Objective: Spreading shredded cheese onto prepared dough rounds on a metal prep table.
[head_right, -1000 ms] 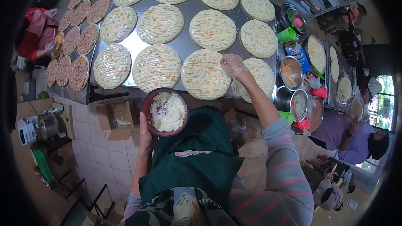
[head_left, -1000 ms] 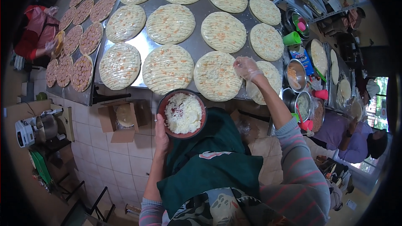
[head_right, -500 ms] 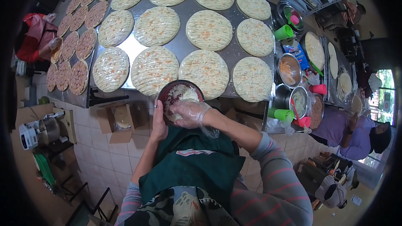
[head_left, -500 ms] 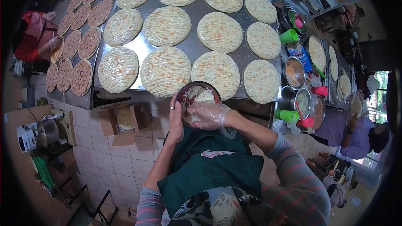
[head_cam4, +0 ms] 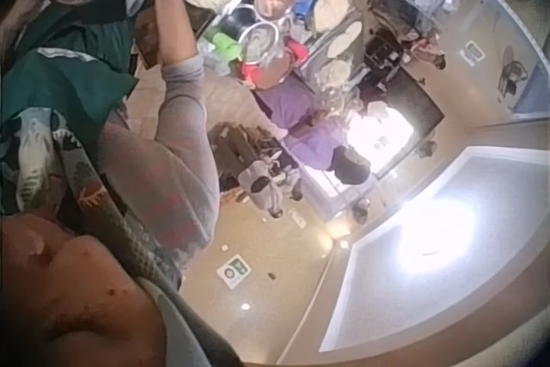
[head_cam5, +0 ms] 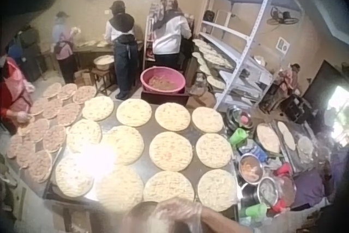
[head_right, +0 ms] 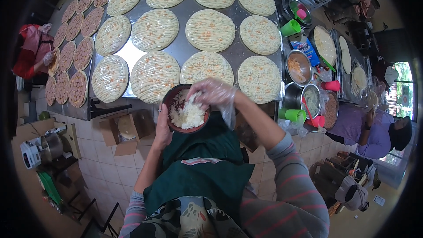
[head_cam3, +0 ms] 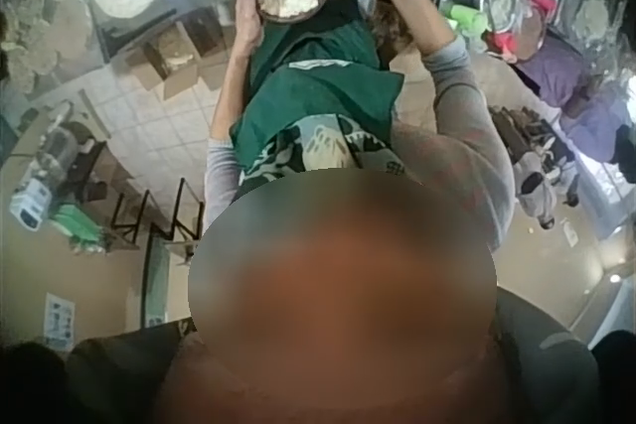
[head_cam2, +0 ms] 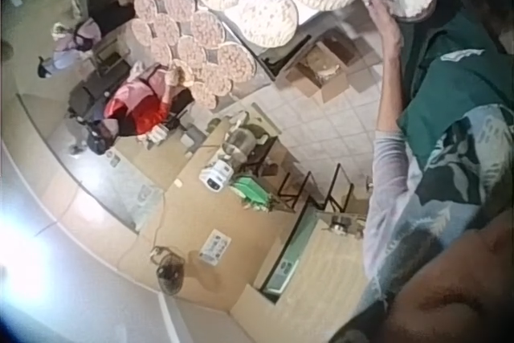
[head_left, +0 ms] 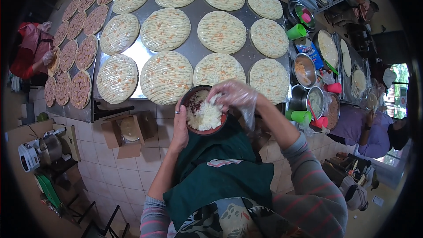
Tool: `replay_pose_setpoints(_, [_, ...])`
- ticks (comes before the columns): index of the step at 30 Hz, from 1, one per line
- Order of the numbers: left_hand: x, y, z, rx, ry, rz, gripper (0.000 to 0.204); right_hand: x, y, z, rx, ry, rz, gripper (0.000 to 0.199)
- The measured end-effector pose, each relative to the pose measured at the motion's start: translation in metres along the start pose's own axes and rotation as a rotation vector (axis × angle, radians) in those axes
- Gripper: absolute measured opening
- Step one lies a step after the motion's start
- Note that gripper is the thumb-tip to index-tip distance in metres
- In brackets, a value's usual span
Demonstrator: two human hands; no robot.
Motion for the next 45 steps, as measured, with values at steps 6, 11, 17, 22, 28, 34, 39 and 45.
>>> replay_pose_setpoints(6, [0.011, 0.019, 0.033, -0.053, 0.13, 0.069, 0.048, -0.045, -0.012, 0.1, -0.443, 0.828, 0.025, 0.02])
replay_pose_setpoints(11, [0.008, 0.037, 0.042, -0.134, 0.174, 0.085, 0.046, -0.062, 0.004, 0.14, -0.756, 0.99, 0.026, 0.021])
replay_pose_setpoints(17, [0.008, 0.044, 0.045, -0.165, 0.247, 0.098, 0.047, -0.085, 0.025, 0.103, -0.688, 0.744, -0.018, 0.018])
replay_pose_setpoints(22, [0.002, 0.043, 0.039, -0.164, 0.233, 0.108, 0.047, -0.089, 0.016, 0.073, -0.74, 0.849, 0.266, 0.013])
replay_pose_setpoints(28, [0.007, 0.037, 0.038, -0.141, 0.127, 0.085, 0.052, -0.088, 0.022, 0.096, -0.804, 0.851, 0.123, 0.011])
replay_pose_setpoints(34, [0.007, 0.03, 0.031, -0.134, 0.029, 0.009, 0.049, -0.053, 0.032, 0.038, -0.676, 0.577, 0.026, 0.015])
replay_pose_setpoints(39, [-0.017, 0.021, -0.011, 0.027, -0.155, -0.072, 0.05, -0.024, -0.004, -0.046, -0.405, 0.715, 0.394, 0.021])
replay_pose_setpoints(45, [-0.01, 0.019, -0.009, 0.073, -0.151, 0.0, 0.051, -0.054, -0.009, -0.094, -0.044, 0.918, 0.148, 0.033])
Point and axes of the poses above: each hand's wrist, its own y-axis away from the middle knuckle, its own z-axis out of the back of the hand, x = y × z, the point moved 4 cm from there along -y, towards the middle knuckle, and after that the axes turned 2 degrees about x, right-handed, at the moved point
